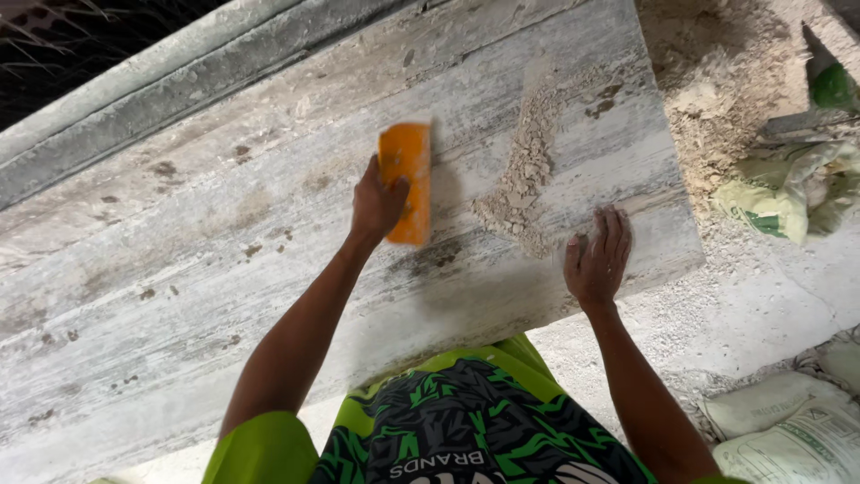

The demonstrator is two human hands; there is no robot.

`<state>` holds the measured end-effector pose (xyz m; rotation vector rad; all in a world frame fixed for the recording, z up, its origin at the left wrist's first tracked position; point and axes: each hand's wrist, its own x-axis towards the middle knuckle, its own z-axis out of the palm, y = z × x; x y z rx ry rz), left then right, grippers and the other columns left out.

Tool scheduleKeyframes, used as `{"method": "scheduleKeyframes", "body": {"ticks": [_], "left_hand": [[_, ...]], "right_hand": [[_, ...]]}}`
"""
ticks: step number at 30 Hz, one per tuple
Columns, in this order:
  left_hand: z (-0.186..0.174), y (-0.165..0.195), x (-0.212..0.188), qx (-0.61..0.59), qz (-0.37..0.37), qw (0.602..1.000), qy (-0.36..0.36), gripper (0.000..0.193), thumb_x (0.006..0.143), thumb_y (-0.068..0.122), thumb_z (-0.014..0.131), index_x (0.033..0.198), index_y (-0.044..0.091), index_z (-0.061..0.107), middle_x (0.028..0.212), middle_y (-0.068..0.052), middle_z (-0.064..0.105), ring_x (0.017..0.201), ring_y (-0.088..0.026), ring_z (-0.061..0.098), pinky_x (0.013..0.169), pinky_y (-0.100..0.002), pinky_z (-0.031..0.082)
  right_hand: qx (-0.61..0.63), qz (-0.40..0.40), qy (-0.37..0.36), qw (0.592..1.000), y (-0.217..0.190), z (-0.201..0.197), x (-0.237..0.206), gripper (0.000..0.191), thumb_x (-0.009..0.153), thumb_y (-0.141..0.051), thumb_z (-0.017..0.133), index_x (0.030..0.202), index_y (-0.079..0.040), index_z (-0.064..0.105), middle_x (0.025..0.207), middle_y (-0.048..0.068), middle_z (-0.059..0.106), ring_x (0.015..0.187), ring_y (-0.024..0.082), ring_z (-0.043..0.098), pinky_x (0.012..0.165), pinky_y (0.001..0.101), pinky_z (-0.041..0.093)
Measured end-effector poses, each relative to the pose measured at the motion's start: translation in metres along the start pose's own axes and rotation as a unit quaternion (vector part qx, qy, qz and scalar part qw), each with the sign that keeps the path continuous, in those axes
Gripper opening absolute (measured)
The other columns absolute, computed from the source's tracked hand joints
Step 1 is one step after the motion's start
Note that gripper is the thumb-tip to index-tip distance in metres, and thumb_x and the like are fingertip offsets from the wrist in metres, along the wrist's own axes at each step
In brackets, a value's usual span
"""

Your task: The person scrubs a flat plaster mold board with an orange sponge, brushing debris off the surface. They then carry a gypsum bag, cut it open, scoop gypsum powder into a bowl, and mix the powder with water by hand in a large bowl.

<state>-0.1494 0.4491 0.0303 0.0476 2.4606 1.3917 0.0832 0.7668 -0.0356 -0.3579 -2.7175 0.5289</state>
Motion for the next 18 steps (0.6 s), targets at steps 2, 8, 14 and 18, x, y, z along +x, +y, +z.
{"method": "scheduleKeyframes", "body": {"ticks": [2, 8, 14, 18], "left_hand": [[-0.004, 0.000, -0.005, -0.016, 0.064, 0.998, -0.001, 0.051, 0.092, 0.015, 0.063, 0.138, -0.004, 0.053, 0.110, -0.023, 0.075, 0.089, -0.030, 0.078, 0.073, -0.041, 0.065], [0.049, 0.026, 0.017, 0.068, 0.027, 0.997, 0.031, 0.065, 0.094, 0.018, 0.069, 0.148, -0.007, 0.043, 0.096, -0.028, 0.076, 0.084, -0.036, 0.076, 0.072, -0.044, 0.061], [0.015, 0.003, -0.010, 0.050, -0.054, 0.997, 0.001, 0.066, 0.091, 0.018, 0.065, 0.146, -0.007, 0.038, 0.102, -0.025, 0.076, 0.081, -0.031, 0.079, 0.068, -0.039, 0.063], [0.103, 0.039, 0.027, 0.013, 0.089, 0.992, 0.089, 0.049, 0.090, 0.018, 0.064, 0.135, 0.000, 0.059, 0.101, -0.027, 0.076, 0.086, -0.042, 0.075, 0.073, -0.051, 0.061]], "right_hand": [[-0.028, -0.005, 0.006, 1.000, -0.005, 0.000, 0.003, 0.053, 0.111, -0.032, 0.045, 0.149, 0.005, 0.051, 0.154, 0.027, 0.044, 0.148, 0.045, 0.037, 0.124, 0.0594, 0.029], [-0.041, -0.009, 0.013, 0.999, -0.010, -0.007, 0.006, 0.050, 0.109, -0.032, 0.047, 0.145, 0.003, 0.053, 0.152, 0.027, 0.046, 0.146, 0.044, 0.038, 0.123, 0.0592, 0.029], [-0.043, -0.010, 0.016, 0.999, -0.009, -0.003, 0.010, 0.052, 0.107, -0.031, 0.046, 0.147, 0.002, 0.054, 0.149, 0.026, 0.047, 0.143, 0.042, 0.039, 0.121, 0.0584, 0.030], [-0.063, -0.025, 0.030, 0.997, -0.011, -0.007, 0.010, 0.048, 0.110, -0.025, 0.044, 0.149, 0.001, 0.053, 0.152, 0.026, 0.048, 0.144, 0.042, 0.042, 0.121, 0.0585, 0.032]]}}
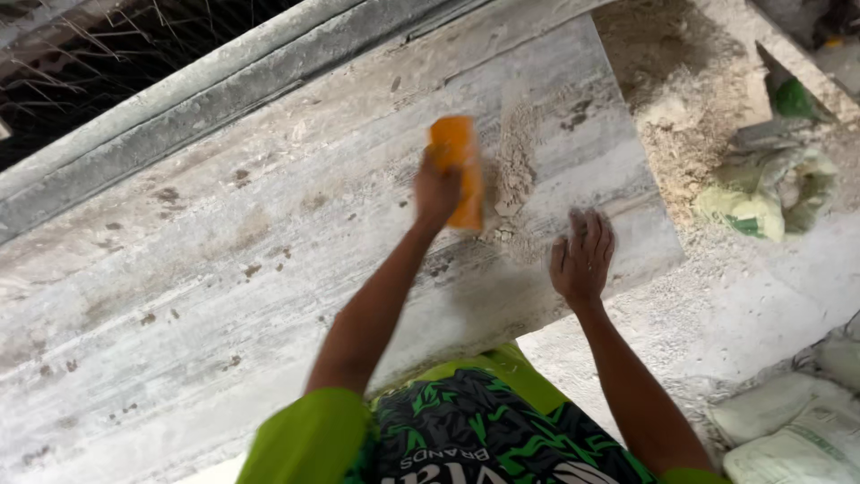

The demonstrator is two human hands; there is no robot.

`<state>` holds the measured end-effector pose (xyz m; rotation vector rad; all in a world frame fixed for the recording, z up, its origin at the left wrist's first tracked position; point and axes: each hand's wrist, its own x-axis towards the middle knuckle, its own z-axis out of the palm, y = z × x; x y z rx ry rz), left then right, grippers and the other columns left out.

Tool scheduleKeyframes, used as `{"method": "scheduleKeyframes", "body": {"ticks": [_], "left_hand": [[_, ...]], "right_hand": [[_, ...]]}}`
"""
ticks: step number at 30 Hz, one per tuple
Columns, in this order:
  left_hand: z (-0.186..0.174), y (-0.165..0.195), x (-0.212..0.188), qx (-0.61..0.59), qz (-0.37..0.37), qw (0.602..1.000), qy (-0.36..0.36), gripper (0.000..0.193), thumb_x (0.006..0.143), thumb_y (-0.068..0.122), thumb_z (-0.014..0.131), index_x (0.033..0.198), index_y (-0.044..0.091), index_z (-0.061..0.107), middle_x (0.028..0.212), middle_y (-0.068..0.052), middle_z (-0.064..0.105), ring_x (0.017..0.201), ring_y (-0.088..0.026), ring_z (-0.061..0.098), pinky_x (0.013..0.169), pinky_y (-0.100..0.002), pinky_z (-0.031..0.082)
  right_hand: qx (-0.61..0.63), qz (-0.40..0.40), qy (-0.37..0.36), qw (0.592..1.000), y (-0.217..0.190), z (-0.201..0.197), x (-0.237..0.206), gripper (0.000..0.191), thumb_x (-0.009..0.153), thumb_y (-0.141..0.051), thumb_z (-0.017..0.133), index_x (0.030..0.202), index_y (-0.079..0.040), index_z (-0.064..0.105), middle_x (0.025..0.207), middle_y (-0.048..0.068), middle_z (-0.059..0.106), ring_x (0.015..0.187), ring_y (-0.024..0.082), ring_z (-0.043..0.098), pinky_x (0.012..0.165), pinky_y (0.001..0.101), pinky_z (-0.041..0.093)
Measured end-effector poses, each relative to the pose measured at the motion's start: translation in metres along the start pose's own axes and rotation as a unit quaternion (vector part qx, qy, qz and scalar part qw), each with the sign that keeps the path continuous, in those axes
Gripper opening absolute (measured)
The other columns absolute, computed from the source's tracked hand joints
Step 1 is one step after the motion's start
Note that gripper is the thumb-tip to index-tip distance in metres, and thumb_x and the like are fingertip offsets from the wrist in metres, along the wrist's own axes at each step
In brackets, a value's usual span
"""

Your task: The person scrubs a flat plaster mold board with an orange sponge, brushing debris off the surface. They then carry a gypsum bag, cut it open, scoop gypsum powder into a bowl, and mix the powder with water by hand in a large bowl.

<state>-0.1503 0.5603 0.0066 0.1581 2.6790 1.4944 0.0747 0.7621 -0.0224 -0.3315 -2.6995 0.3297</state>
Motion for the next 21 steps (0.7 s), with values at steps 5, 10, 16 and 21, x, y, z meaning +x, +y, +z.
{"method": "scheduleKeyframes", "body": {"ticks": [5, 10, 16, 21], "left_hand": [[0.049, 0.039, 0.011, 0.110, -0.057, 0.991, -0.058, 0.053, 0.093, 0.022, 0.062, 0.141, 0.003, 0.050, 0.088, -0.029, 0.072, 0.080, -0.049, 0.069, 0.066, -0.057, 0.056], [-0.043, 0.032, -0.062, 0.131, 0.133, 0.977, -0.100, 0.056, 0.103, 0.021, 0.057, 0.150, -0.004, 0.041, 0.075, -0.022, 0.071, 0.058, -0.037, 0.067, 0.052, -0.050, 0.055], [-0.124, 0.013, -0.146, 0.294, 0.181, 0.787, -0.512, 0.035, 0.099, 0.014, 0.057, 0.128, 0.029, 0.068, 0.107, 0.003, 0.076, 0.084, -0.020, 0.076, 0.063, -0.039, 0.060], [-0.090, -0.006, -0.180, 0.368, 0.241, 0.628, -0.642, 0.040, 0.091, 0.014, 0.063, 0.125, 0.034, 0.070, 0.101, 0.003, 0.076, 0.093, -0.021, 0.074, 0.071, -0.042, 0.060]], "right_hand": [[0.045, -0.014, 0.056, 0.997, 0.004, -0.005, -0.003, 0.042, 0.110, -0.018, 0.046, 0.146, 0.004, 0.051, 0.150, 0.024, 0.051, 0.143, 0.043, 0.046, 0.121, 0.0558, 0.036], [0.044, 0.024, 0.038, 0.998, 0.010, -0.006, -0.018, 0.041, 0.108, -0.014, 0.044, 0.145, 0.004, 0.050, 0.148, 0.025, 0.051, 0.142, 0.043, 0.046, 0.121, 0.0555, 0.036], [0.216, 0.107, 0.067, 0.968, 0.005, -0.016, -0.021, 0.043, 0.116, -0.017, 0.037, 0.151, 0.009, 0.038, 0.146, 0.033, 0.045, 0.136, 0.038, 0.050, 0.110, 0.0481, 0.050], [0.269, 0.323, 0.039, 0.907, -0.013, -0.045, -0.048, 0.035, 0.113, -0.021, 0.042, 0.131, 0.000, 0.062, 0.073, 0.012, 0.067, 0.068, 0.021, 0.066, 0.075, 0.0354, 0.054]]}}
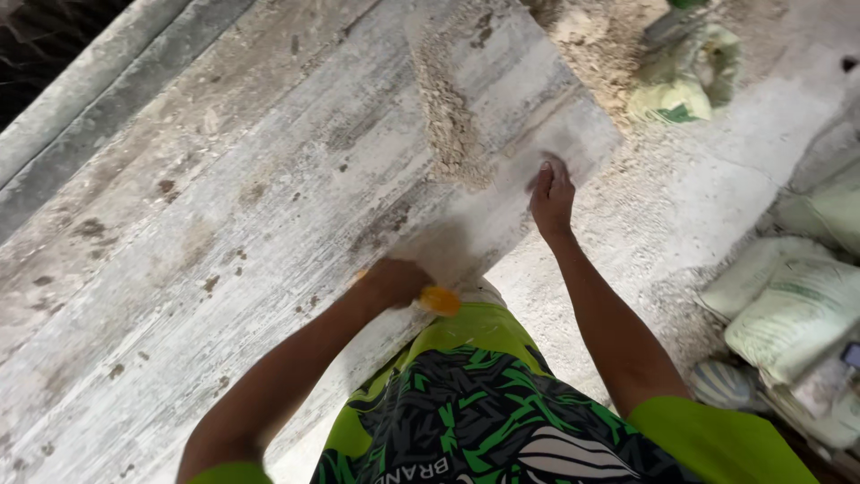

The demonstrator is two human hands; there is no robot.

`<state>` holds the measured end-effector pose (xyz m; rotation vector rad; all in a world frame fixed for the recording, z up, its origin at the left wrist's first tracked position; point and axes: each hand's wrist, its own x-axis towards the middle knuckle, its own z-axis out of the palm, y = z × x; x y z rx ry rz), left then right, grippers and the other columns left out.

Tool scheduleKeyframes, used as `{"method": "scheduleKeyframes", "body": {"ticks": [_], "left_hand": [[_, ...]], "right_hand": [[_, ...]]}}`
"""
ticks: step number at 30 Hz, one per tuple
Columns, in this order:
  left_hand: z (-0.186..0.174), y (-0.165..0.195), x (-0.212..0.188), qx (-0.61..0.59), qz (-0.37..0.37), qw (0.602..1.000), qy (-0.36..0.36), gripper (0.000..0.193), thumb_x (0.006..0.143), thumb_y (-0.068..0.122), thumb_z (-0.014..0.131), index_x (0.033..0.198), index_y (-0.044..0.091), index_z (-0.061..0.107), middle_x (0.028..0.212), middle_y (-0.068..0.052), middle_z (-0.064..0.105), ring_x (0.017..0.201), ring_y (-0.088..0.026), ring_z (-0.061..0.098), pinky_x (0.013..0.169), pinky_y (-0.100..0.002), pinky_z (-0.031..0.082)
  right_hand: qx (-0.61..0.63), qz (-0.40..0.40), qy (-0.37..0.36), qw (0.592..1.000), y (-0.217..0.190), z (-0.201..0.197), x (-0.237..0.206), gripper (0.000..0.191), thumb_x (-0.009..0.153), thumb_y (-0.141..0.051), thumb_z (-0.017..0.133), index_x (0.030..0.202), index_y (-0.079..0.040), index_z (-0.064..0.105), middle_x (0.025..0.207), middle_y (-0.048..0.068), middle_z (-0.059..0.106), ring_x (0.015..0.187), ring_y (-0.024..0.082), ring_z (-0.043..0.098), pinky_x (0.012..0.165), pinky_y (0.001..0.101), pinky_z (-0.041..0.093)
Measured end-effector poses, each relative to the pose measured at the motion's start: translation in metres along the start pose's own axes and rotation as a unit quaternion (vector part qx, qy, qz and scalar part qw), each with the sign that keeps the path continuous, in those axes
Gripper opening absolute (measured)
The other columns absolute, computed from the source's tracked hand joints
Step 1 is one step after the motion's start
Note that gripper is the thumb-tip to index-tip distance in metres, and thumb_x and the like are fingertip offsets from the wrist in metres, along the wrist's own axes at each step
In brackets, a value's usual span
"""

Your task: The person scrubs a flat plaster mold board with an orange sponge, brushing debris off the surface. They then carry a gypsum bag, cut it open, scoop gypsum powder into a bowl, and mix the powder with water by hand in a large bowl.

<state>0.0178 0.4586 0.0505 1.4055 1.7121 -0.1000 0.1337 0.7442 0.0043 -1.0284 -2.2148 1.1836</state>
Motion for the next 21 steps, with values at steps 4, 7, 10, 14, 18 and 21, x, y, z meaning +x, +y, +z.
{"method": "scheduleKeyframes", "body": {"ticks": [4, 7, 10, 14, 18, 21], "left_hand": [[-0.031, 0.016, 0.077, 0.071, 0.066, 0.994, 0.053, 0.037, 0.089, 0.018, 0.065, 0.121, 0.036, 0.071, 0.102, 0.002, 0.076, 0.095, -0.023, 0.074, 0.073, -0.043, 0.059], [-0.065, 0.038, 0.116, 0.105, 0.080, 0.982, 0.138, 0.035, 0.088, 0.021, 0.066, 0.119, 0.037, 0.072, 0.103, 0.001, 0.076, 0.096, -0.024, 0.074, 0.075, -0.044, 0.059], [-0.083, 0.064, 0.122, 0.135, 0.076, 0.966, 0.208, 0.031, 0.090, 0.026, 0.066, 0.117, 0.040, 0.073, 0.101, 0.000, 0.077, 0.095, -0.025, 0.074, 0.077, -0.044, 0.058], [-0.060, 0.080, 0.102, 0.194, 0.106, 0.955, 0.198, 0.028, 0.098, 0.033, 0.060, 0.124, 0.035, 0.070, 0.093, -0.002, 0.075, 0.084, -0.023, 0.075, 0.070, -0.042, 0.057], [-0.003, 0.069, 0.042, 0.194, 0.107, 0.961, 0.165, 0.033, 0.107, 0.021, 0.051, 0.138, 0.020, 0.061, 0.096, -0.011, 0.070, 0.071, -0.022, 0.074, 0.054, -0.036, 0.059], [0.047, 0.055, -0.002, 0.252, 0.142, 0.924, 0.252, 0.034, 0.094, 0.022, 0.062, 0.128, 0.017, 0.060, 0.118, -0.014, 0.067, 0.098, -0.032, 0.071, 0.074, -0.047, 0.057]], "right_hand": [[0.073, -0.016, 0.022, 0.997, -0.001, -0.028, -0.040, 0.033, 0.114, -0.022, 0.044, 0.127, 0.001, 0.064, 0.065, 0.001, 0.052, 0.058, 0.011, 0.049, 0.058, 0.0283, 0.043], [0.160, 0.004, 0.073, 0.984, 0.003, -0.054, -0.067, 0.033, 0.117, -0.021, 0.042, 0.131, -0.001, 0.064, 0.072, 0.002, 0.049, 0.063, 0.009, 0.043, 0.060, 0.0265, 0.040], [0.175, 0.037, 0.128, 0.975, 0.006, -0.080, -0.089, 0.033, 0.118, -0.021, 0.038, 0.135, -0.002, 0.059, 0.081, 0.002, 0.059, 0.069, 0.009, 0.053, 0.063, 0.0256, 0.046], [0.179, 0.122, 0.137, 0.967, 0.017, -0.107, -0.126, 0.031, 0.111, -0.020, 0.041, 0.137, -0.003, 0.046, 0.097, 0.003, 0.069, 0.077, 0.011, 0.072, 0.064, 0.0269, 0.061], [0.137, 0.247, 0.113, 0.953, 0.031, -0.115, -0.162, 0.032, 0.108, -0.024, 0.045, 0.132, -0.005, 0.055, 0.085, 0.010, 0.071, 0.050, 0.014, 0.062, 0.045, 0.0293, 0.047], [0.049, 0.274, 0.117, 0.953, 0.046, -0.113, -0.172, 0.031, 0.112, -0.026, 0.048, 0.128, -0.006, 0.066, 0.074, 0.016, 0.067, 0.045, 0.015, 0.050, 0.046, 0.0310, 0.042]]}}
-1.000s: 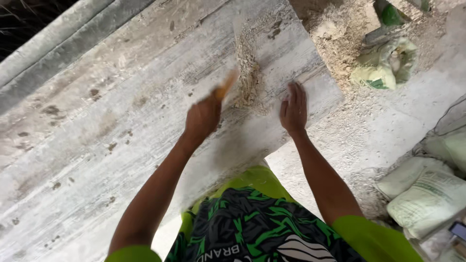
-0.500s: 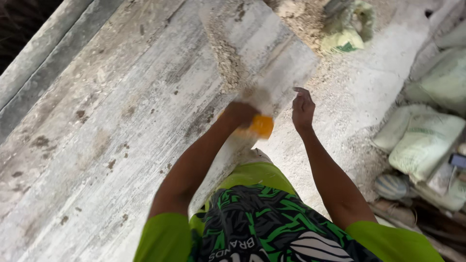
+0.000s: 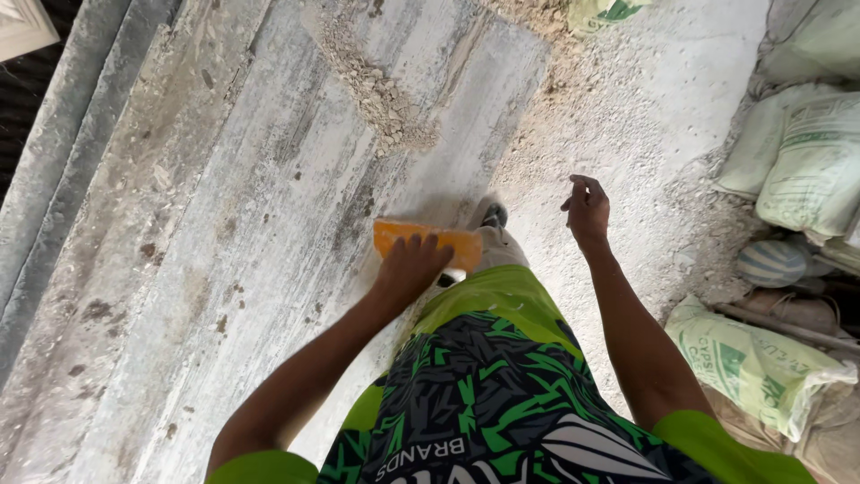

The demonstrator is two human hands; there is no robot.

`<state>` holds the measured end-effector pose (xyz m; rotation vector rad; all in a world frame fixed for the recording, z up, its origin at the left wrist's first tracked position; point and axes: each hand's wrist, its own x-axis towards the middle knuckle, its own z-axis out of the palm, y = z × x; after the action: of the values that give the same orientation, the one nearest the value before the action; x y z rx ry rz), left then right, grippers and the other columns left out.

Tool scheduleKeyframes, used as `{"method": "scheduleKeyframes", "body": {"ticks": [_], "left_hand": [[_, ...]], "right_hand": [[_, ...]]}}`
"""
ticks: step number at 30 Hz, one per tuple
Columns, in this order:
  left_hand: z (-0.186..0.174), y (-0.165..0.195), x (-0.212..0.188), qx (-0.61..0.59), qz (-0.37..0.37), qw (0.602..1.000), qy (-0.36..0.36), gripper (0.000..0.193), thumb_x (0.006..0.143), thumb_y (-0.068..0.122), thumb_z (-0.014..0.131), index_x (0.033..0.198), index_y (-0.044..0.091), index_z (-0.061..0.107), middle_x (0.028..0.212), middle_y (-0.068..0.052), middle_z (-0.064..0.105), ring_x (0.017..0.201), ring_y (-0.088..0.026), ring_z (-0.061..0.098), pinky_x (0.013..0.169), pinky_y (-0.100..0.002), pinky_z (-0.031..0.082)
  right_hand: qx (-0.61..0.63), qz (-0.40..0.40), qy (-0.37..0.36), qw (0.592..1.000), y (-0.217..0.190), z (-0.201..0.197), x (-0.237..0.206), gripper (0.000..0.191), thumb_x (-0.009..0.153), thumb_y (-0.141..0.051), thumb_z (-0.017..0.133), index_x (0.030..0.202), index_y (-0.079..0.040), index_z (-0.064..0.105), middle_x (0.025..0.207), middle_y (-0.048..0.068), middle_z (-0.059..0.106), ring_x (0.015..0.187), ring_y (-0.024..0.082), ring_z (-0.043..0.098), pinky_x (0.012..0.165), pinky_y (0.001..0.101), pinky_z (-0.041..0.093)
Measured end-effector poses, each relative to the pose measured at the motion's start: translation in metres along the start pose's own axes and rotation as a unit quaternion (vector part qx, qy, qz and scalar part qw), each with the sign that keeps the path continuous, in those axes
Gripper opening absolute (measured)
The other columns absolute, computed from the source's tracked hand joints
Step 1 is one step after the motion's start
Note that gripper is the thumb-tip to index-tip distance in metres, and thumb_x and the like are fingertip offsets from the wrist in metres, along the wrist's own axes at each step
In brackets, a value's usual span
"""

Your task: The person scrubs a flat plaster mold board with an orange sponge, brushing debris off the surface. They then carry a gypsum bag, cut it open, scoop gypsum powder into a bowl, and mix the powder with water by hand in a large bowl.

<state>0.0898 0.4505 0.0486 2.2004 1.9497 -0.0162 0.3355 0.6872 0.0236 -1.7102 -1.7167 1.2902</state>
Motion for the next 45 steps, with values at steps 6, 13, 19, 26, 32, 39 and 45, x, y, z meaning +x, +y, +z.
{"method": "scheduleKeyframes", "body": {"ticks": [6, 13, 19, 26, 32, 39, 45], "left_hand": [[0.029, 0.003, 0.033, -0.002, 0.013, 0.998, 0.061, 0.039, 0.092, 0.021, 0.063, 0.129, 0.010, 0.059, 0.129, -0.018, 0.061, 0.117, -0.041, 0.062, 0.095, -0.053, 0.050], [0.015, 0.006, 0.197, 0.008, -0.067, 0.992, 0.104, 0.027, 0.088, 0.015, 0.066, 0.114, 0.008, 0.062, 0.096, -0.009, 0.065, 0.081, -0.027, 0.068, 0.064, -0.040, 0.056], [0.005, 0.013, 0.179, 0.065, -0.029, 0.988, 0.136, 0.022, 0.085, 0.017, 0.067, 0.106, 0.010, 0.063, 0.088, -0.008, 0.063, 0.076, -0.024, 0.066, 0.061, -0.036, 0.056], [-0.008, -0.010, 0.304, 0.064, -0.086, 0.979, 0.176, 0.024, 0.086, 0.019, 0.067, 0.108, 0.011, 0.064, 0.088, -0.005, 0.063, 0.075, -0.022, 0.068, 0.057, -0.036, 0.055], [-0.017, -0.004, 0.293, 0.021, -0.054, 0.984, 0.169, 0.023, 0.087, 0.021, 0.069, 0.108, 0.013, 0.064, 0.083, -0.003, 0.061, 0.065, -0.020, 0.066, 0.048, -0.037, 0.052], [-0.049, -0.022, 0.384, 0.091, -0.124, 0.964, 0.218, 0.025, 0.086, 0.020, 0.069, 0.107, 0.010, 0.063, 0.086, -0.006, 0.064, 0.072, -0.022, 0.068, 0.059, -0.038, 0.057], [-0.060, -0.025, 0.308, 0.042, -0.083, 0.981, 0.171, 0.031, 0.086, 0.018, 0.067, 0.116, 0.012, 0.063, 0.094, -0.007, 0.065, 0.078, -0.023, 0.069, 0.054, -0.039, 0.055]], "right_hand": [[0.031, -0.081, -0.017, 0.996, 0.009, 0.015, 0.037, 0.029, 0.110, -0.023, 0.051, 0.118, -0.001, 0.068, 0.077, 0.008, 0.069, 0.058, 0.010, 0.065, 0.053, 0.0273, 0.051], [0.055, -0.091, -0.075, 0.992, -0.014, 0.011, 0.097, 0.029, 0.109, -0.023, 0.052, 0.119, -0.001, 0.069, 0.076, 0.008, 0.067, 0.060, 0.012, 0.064, 0.058, 0.0278, 0.051], [0.071, -0.065, -0.115, 0.989, -0.016, -0.001, 0.149, 0.029, 0.109, -0.024, 0.052, 0.118, -0.002, 0.069, 0.076, 0.005, 0.066, 0.059, 0.010, 0.062, 0.057, 0.0263, 0.050], [0.058, -0.051, -0.141, 0.987, -0.007, -0.019, 0.182, 0.030, 0.110, -0.026, 0.051, 0.118, -0.003, 0.069, 0.067, 0.002, 0.062, 0.057, 0.008, 0.059, 0.054, 0.0254, 0.047], [0.080, -0.035, -0.110, 0.990, 0.007, -0.047, 0.196, 0.030, 0.110, -0.025, 0.051, 0.118, -0.003, 0.069, 0.065, 0.002, 0.058, 0.056, 0.008, 0.057, 0.053, 0.0255, 0.046], [0.074, -0.028, -0.117, 0.990, -0.004, -0.036, 0.180, 0.028, 0.109, -0.024, 0.054, 0.118, -0.003, 0.070, 0.066, 0.004, 0.059, 0.058, 0.009, 0.057, 0.054, 0.0264, 0.045], [0.069, -0.100, -0.109, 0.987, -0.029, -0.009, 0.177, 0.030, 0.109, -0.026, 0.051, 0.122, -0.003, 0.066, 0.086, 0.006, 0.072, 0.066, 0.012, 0.065, 0.062, 0.0278, 0.054]]}}
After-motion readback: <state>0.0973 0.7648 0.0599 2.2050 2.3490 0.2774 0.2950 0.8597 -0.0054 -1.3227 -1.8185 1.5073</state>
